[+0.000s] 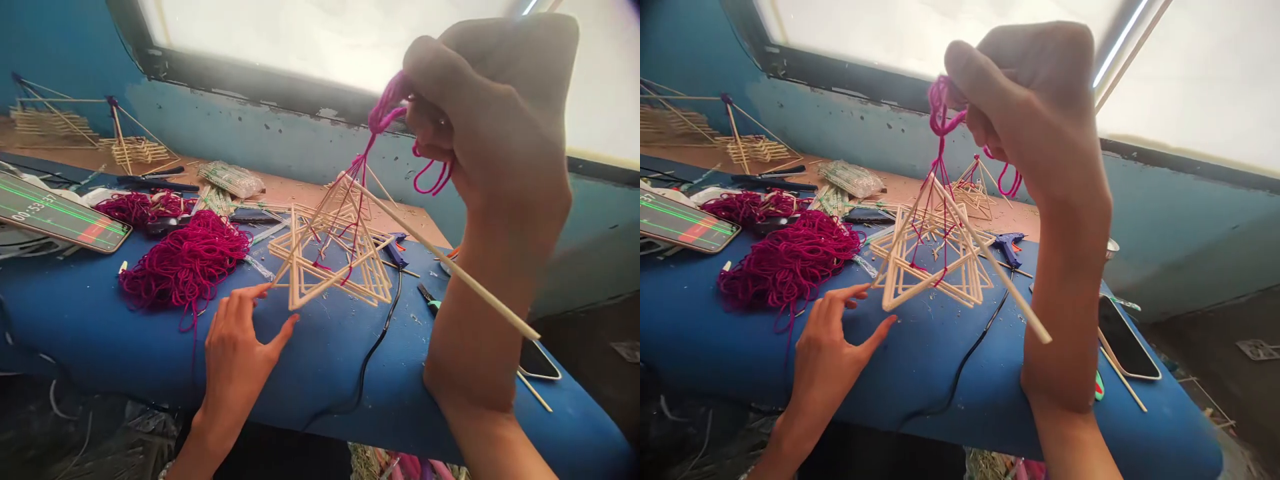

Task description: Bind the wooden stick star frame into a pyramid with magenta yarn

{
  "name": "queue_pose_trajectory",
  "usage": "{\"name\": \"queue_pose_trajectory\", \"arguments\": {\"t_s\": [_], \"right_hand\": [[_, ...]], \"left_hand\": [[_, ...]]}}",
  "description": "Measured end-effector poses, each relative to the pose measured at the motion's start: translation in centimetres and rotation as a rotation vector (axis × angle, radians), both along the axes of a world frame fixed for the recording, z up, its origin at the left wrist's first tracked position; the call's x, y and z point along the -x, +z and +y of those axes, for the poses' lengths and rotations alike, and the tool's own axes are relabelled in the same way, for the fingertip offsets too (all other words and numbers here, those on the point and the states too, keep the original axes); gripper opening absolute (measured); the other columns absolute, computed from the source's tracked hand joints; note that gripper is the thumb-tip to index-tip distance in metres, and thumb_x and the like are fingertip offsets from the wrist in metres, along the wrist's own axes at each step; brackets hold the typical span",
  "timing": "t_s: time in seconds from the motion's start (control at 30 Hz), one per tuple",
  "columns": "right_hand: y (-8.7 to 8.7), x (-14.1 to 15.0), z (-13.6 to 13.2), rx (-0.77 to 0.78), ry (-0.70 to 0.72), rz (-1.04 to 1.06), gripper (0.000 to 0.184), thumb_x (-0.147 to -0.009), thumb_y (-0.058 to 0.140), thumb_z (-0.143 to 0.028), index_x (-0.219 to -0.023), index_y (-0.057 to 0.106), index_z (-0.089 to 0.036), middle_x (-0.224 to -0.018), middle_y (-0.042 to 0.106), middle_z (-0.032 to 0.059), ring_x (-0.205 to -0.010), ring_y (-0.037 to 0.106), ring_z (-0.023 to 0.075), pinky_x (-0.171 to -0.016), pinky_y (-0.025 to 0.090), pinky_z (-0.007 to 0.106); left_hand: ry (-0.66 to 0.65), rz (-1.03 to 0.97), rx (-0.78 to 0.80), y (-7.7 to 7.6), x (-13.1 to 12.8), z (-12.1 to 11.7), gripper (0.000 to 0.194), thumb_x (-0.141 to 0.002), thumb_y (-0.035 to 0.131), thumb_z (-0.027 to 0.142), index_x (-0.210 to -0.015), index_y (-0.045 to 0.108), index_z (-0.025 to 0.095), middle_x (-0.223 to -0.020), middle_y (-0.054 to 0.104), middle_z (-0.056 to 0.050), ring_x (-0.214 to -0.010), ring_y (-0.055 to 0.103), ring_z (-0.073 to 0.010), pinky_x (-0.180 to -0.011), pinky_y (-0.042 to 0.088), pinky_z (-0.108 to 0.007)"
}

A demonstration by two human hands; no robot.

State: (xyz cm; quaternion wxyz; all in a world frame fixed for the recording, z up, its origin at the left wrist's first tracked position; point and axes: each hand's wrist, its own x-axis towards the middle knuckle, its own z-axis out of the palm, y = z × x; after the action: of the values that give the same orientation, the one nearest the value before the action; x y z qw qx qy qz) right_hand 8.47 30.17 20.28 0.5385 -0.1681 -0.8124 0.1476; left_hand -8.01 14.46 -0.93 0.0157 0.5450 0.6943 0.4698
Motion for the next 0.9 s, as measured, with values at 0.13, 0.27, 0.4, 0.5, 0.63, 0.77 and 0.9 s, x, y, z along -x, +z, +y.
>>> {"name": "queue_pose_trajectory", "arguments": {"t_s": [0.13, 0.27, 0.4, 0.5, 0.63, 0.77, 0.9], "right_hand": [[0.4, -0.2, 0.6, -0.057, -0.009, 0.057, 0.026, -0.088, 0.052, -0.022, -0.07, 0.068, -0.011, -0.05, 0.038, -0.0044, -0.045, 0.032, 0.005, -0.042, 0.019, 0.026], [0.7, -0.3, 0.8, -0.044, -0.019, 0.135, 0.023, -0.086, 0.053, -0.02, -0.067, 0.065, -0.013, -0.05, 0.038, -0.0044, -0.043, 0.031, 0.0054, -0.039, 0.016, 0.028], [0.8, -0.3, 0.8, 0.02, -0.055, 0.206, 0.02, -0.08, 0.057, -0.015, -0.064, 0.068, -0.015, -0.045, 0.036, -0.0052, -0.041, 0.031, 0.0058, -0.037, 0.014, 0.029], [0.9, -0.3, 0.7, 0.03, -0.064, 0.249, 0.021, -0.079, 0.057, -0.014, -0.063, 0.07, -0.015, -0.045, 0.037, -0.0047, -0.041, 0.03, 0.0065, -0.038, 0.015, 0.029], [1.1, -0.7, 0.4, 0.082, -0.071, 0.269, 0.022, -0.082, 0.059, -0.018, -0.063, 0.07, -0.015, -0.045, 0.04, -0.0035, -0.041, 0.028, 0.0063, -0.037, 0.014, 0.028], [1.4, -1.1, 0.5, 0.17, -0.078, 0.237, 0.02, -0.083, 0.062, -0.022, -0.066, 0.068, -0.015, -0.048, 0.042, -0.0036, -0.041, 0.03, 0.0052, -0.038, 0.017, 0.026], [1.6, -1.2, 0.8, 0.237, -0.045, 0.219, 0.021, -0.083, 0.067, -0.027, -0.066, 0.065, -0.016, -0.048, 0.042, -0.0039, -0.041, 0.031, 0.0055, -0.038, 0.017, 0.026]], "left_hand": [[-0.007, -0.397, -0.046, 0.7, -0.1, -0.1, 0.054, -0.077, 0.081, 0.041, -0.12, 0.051, 0.027, -0.113, 0.063, -0.004, -0.095, 0.06, -0.0204, -0.081, 0.046, -0.032], [-0.253, -1.07, -0.044, 2.0, -1.8, 0.3, 0.056, -0.081, 0.077, 0.038, -0.126, 0.048, 0.025, -0.119, 0.067, -0.007, -0.089, 0.067, -0.0184, -0.065, 0.053, -0.026], [-0.516, -1.558, 0.038, 2.8, -4.7, 2.7, 0.037, -0.084, 0.073, 0.029, -0.119, 0.062, 0.02, -0.136, 0.063, -0.012, -0.109, 0.066, -0.0223, -0.075, 0.058, -0.027], [-0.557, -1.69, 0.069, 2.6, -7.0, 5.1, 0.027, -0.083, 0.071, 0.02, -0.11, 0.069, 0.02, -0.138, 0.062, -0.011, -0.118, 0.063, -0.0234, -0.077, 0.058, -0.027], [-0.575, -1.8, 0.047, 2.2, -9.4, 6.9, 0.025, -0.082, 0.07, 0.016, -0.107, 0.071, 0.021, -0.135, 0.064, -0.008, -0.118, 0.062, -0.021, -0.08, 0.056, -0.027], [-0.516, -1.821, -0.106, 2.3, -9.5, 6.9, 0.016, -0.082, 0.072, 0.024, -0.098, 0.073, 0.021, -0.12, 0.071, -0.008, -0.114, 0.063, -0.022, -0.082, 0.054, -0.029], [-0.461, -1.934, -0.148, 2.9, -7.5, 6.6, 0.018, -0.09, 0.059, 0.03, -0.094, 0.072, 0.018, -0.099, 0.073, -0.007, -0.093, 0.069, -0.0202, -0.075, 0.055, -0.032]]}}
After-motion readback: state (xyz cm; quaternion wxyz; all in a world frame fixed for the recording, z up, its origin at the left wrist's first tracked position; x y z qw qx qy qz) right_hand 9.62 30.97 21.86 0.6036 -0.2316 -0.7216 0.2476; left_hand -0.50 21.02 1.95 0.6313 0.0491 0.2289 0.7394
